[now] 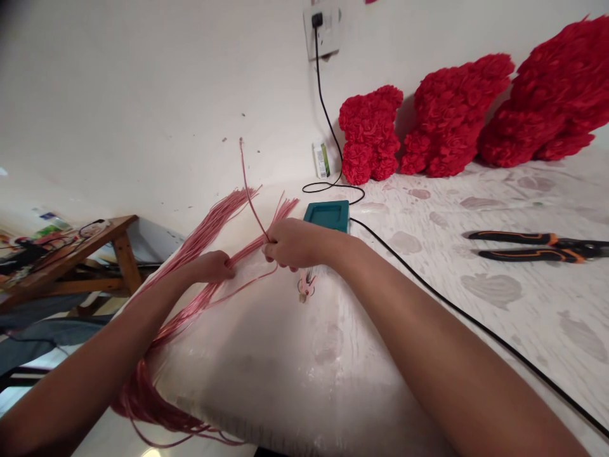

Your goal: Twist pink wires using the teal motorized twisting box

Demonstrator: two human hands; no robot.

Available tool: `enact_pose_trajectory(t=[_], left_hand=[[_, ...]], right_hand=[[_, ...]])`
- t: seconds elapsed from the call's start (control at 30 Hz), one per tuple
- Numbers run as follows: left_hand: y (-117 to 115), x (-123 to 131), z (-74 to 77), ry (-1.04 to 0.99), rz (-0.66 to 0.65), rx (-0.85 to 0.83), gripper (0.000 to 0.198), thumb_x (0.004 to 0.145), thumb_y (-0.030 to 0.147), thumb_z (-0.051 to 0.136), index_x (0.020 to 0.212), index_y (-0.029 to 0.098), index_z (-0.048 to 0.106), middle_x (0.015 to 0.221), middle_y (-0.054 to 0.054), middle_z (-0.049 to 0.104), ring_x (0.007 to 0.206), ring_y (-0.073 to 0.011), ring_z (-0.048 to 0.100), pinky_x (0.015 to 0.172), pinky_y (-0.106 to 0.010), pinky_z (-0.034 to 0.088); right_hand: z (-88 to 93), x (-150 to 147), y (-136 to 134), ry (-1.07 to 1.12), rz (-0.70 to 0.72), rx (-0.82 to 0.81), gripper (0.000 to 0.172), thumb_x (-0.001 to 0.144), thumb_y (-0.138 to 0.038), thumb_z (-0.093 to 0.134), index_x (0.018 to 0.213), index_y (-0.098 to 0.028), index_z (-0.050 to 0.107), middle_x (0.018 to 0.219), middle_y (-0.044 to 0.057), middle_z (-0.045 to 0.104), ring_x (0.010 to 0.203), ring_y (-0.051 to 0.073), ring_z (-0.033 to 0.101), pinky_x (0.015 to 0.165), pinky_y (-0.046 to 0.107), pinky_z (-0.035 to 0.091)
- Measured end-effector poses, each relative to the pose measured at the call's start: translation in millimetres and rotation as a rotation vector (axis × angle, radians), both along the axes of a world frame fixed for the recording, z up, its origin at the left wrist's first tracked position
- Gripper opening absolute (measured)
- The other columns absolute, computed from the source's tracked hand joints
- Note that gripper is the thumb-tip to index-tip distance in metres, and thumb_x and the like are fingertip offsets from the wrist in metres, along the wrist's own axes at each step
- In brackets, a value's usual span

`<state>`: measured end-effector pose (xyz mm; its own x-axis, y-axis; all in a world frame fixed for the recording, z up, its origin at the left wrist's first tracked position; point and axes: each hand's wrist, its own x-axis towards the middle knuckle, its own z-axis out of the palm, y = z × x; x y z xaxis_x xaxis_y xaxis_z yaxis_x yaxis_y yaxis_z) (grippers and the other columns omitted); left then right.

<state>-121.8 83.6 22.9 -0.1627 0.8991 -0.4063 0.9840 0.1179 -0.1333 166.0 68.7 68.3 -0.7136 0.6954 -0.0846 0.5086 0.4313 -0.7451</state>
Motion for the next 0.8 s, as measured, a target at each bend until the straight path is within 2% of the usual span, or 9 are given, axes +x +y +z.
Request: enact_pose_trajectory(t=[0.2, 0.33, 0.47, 0.57, 0.7, 0.8], left_hand=[[1.1, -3.4, 10.7, -0.331, 0.114, 0.058, 0.025, 0.100, 0.037, 0.061, 0.100, 0.012, 0.066, 0.088, -0.003, 0.068, 0.073, -0.0140, 0.066, 0.067, -0.030, 0.058], [16.9, 7.3, 9.9, -0.527, 0.146, 0.138, 0.023, 0.100, 0.035, 0.061, 0.104, 0.012, 0.064, 0.087, -0.002, 0.066, 0.069, -0.0121, 0.063, 0.062, -0.026, 0.056], [44.2, 31.7, 2.1, -0.612, 0.156, 0.216, 0.023, 0.098, 0.033, 0.064, 0.109, 0.013, 0.064, 0.093, -0.003, 0.066, 0.070, -0.0123, 0.063, 0.061, -0.026, 0.056], [61.4, 53.4, 0.0, -0.657, 0.155, 0.249, 0.023, 0.097, 0.032, 0.065, 0.111, 0.013, 0.064, 0.099, -0.005, 0.067, 0.078, -0.0146, 0.066, 0.067, -0.030, 0.059], [75.0, 82.5, 4.8, -0.780, 0.126, 0.272, 0.027, 0.097, 0.034, 0.065, 0.114, 0.013, 0.065, 0.107, -0.007, 0.068, 0.087, -0.0181, 0.068, 0.075, -0.035, 0.060], [83.8, 103.2, 10.2, -0.907, 0.111, 0.275, 0.025, 0.097, 0.034, 0.065, 0.110, 0.013, 0.065, 0.101, -0.005, 0.068, 0.081, -0.0163, 0.067, 0.069, -0.031, 0.059]], right_hand=[[-2.6, 0.2, 3.3, 0.012, -0.009, -0.003, 0.020, 0.094, -0.029, 0.053, 0.083, -0.017, 0.065, 0.078, 0.005, 0.069, 0.056, 0.012, 0.063, 0.049, 0.024, 0.045], [-6.6, -1.5, 5.5, 0.043, 0.005, -0.013, 0.022, 0.095, -0.033, 0.054, 0.085, -0.017, 0.066, 0.078, 0.004, 0.068, 0.056, 0.012, 0.062, 0.049, 0.023, 0.044], [-4.5, -3.6, 3.7, 0.103, 0.004, -0.029, 0.035, 0.097, -0.044, 0.052, 0.082, -0.016, 0.067, 0.073, 0.003, 0.065, 0.053, 0.011, 0.060, 0.048, 0.023, 0.043], [-2.4, -5.3, 1.7, 0.157, -0.013, -0.045, 0.040, 0.099, -0.047, 0.050, 0.080, -0.015, 0.067, 0.068, 0.001, 0.062, 0.053, 0.010, 0.058, 0.050, 0.023, 0.044], [-5.7, -7.1, 2.7, 0.213, -0.040, -0.071, 0.046, 0.102, -0.048, 0.043, 0.080, -0.015, 0.068, 0.068, 0.000, 0.061, 0.052, 0.009, 0.056, 0.052, 0.022, 0.044], [-9.2, -8.0, 4.8, 0.256, -0.024, -0.070, 0.045, 0.102, -0.046, 0.044, 0.081, -0.015, 0.068, 0.067, -0.001, 0.061, 0.051, 0.008, 0.055, 0.052, 0.021, 0.043]])
